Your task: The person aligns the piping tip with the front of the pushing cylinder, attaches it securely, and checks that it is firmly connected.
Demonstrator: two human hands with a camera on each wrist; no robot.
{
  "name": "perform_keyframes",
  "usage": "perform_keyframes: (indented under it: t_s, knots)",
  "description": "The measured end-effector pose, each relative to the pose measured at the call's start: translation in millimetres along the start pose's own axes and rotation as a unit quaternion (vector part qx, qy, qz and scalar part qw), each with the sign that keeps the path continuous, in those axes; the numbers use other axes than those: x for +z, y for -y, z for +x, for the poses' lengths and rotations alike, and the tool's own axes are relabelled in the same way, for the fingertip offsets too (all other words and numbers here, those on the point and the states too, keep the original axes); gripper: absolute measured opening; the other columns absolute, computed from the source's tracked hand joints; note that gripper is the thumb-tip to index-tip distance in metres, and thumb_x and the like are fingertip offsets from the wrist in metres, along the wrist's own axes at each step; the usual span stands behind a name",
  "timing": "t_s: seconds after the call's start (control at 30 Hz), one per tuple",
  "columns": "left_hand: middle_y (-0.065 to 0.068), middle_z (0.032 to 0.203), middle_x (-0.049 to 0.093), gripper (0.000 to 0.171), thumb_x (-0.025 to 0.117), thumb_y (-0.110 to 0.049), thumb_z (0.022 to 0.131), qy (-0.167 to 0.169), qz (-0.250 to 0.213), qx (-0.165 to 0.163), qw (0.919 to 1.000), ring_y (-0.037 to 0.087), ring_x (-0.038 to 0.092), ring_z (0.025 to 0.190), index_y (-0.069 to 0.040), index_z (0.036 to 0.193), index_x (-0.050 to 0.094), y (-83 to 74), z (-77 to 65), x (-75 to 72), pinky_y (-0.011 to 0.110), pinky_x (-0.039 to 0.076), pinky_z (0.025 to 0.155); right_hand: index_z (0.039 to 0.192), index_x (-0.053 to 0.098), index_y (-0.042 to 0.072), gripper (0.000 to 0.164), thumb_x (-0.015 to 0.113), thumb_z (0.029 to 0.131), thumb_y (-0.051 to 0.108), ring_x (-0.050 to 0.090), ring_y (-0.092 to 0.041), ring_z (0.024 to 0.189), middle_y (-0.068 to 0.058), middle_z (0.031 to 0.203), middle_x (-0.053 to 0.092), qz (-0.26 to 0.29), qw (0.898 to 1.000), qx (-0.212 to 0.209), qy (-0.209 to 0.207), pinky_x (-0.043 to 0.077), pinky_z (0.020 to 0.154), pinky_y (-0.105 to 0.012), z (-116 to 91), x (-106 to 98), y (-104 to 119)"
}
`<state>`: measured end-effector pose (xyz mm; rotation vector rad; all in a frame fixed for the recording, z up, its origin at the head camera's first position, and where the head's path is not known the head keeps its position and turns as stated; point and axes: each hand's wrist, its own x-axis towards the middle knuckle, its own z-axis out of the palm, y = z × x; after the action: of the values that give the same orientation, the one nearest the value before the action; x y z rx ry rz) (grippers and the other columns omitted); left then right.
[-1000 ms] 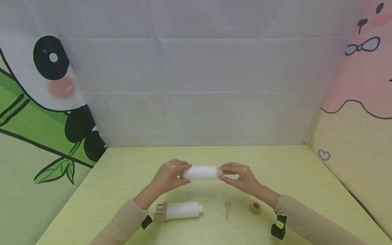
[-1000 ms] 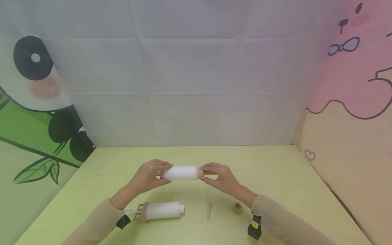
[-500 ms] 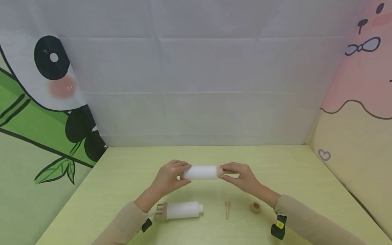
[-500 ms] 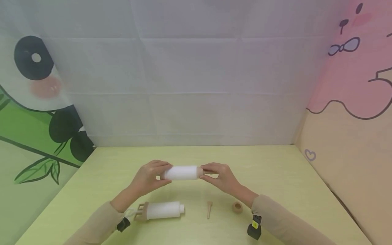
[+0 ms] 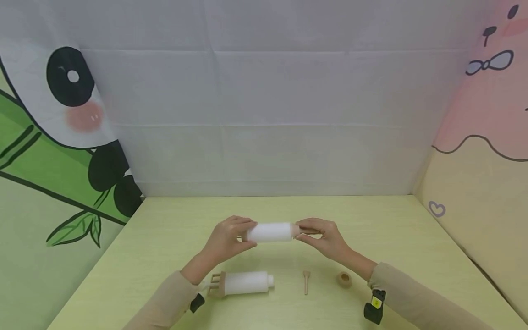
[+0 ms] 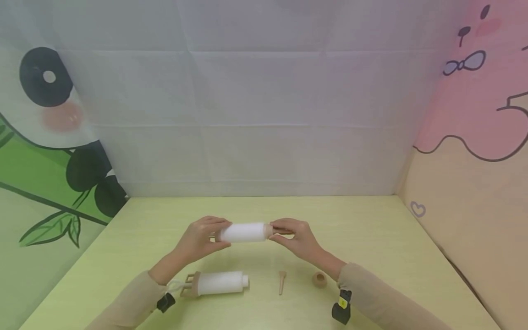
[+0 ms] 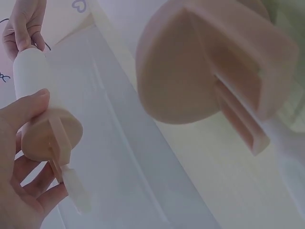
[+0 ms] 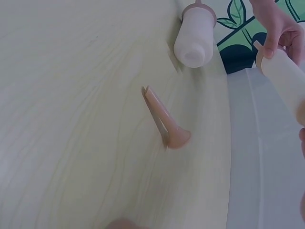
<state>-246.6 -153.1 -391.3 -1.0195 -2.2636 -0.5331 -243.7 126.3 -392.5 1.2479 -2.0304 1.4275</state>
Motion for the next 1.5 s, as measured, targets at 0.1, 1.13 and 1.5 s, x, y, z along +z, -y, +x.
perform_keyframes:
  t_s: [0.1, 1.13, 1.5]
  knots:
    - [0.007, 0.096, 0.068, 0.047, 0.085, -0.02, 0.059, 0.003, 0.009, -0.002, 0.9999, 0.023, 0.062, 0.089, -0.005, 0.1, 0.069, -0.8, 0.4, -0.2, 0.034, 0.053, 0.071, 0.097, 0.062, -0.014, 0.029, 0.068, 0.068, -0.016, 0.065, -0.029, 0.079, -0.025, 0.092, 0.063, -0.007, 1.0, 0.003, 0.002, 0.054, 0.067, -0.028, 0.0, -0.2, -0.8]
    - [0.005, 0.095, 0.068, 0.045, 0.086, -0.018, 0.057, -0.017, 0.014, 0.007, 0.9997, 0.021, 0.061, 0.089, -0.005, 0.097, 0.069, -0.6, 4.4, 0.4, 0.033, 0.053, 0.069, 0.096, 0.06, -0.008, 0.036, 0.071, 0.063, -0.017, 0.061, -0.03, 0.079, -0.02, 0.092, 0.06, -0.078, 0.994, -0.074, 0.001, 0.054, 0.06, -0.035, 4.0, -0.8, 1.1]
    - [0.004, 0.094, 0.068, 0.046, 0.086, -0.019, 0.056, -0.019, 0.007, 0.002, 0.9998, 0.02, 0.061, 0.087, -0.007, 0.097, 0.069, 1.0, 4.0, 1.5, 0.031, 0.053, 0.066, 0.104, 0.057, -0.009, 0.041, 0.072, 0.066, -0.012, 0.061, -0.031, 0.081, -0.02, 0.097, 0.06, -0.09, 0.995, -0.042, 0.001, 0.054, 0.061, -0.039, 5.1, -1.4, 1.9]
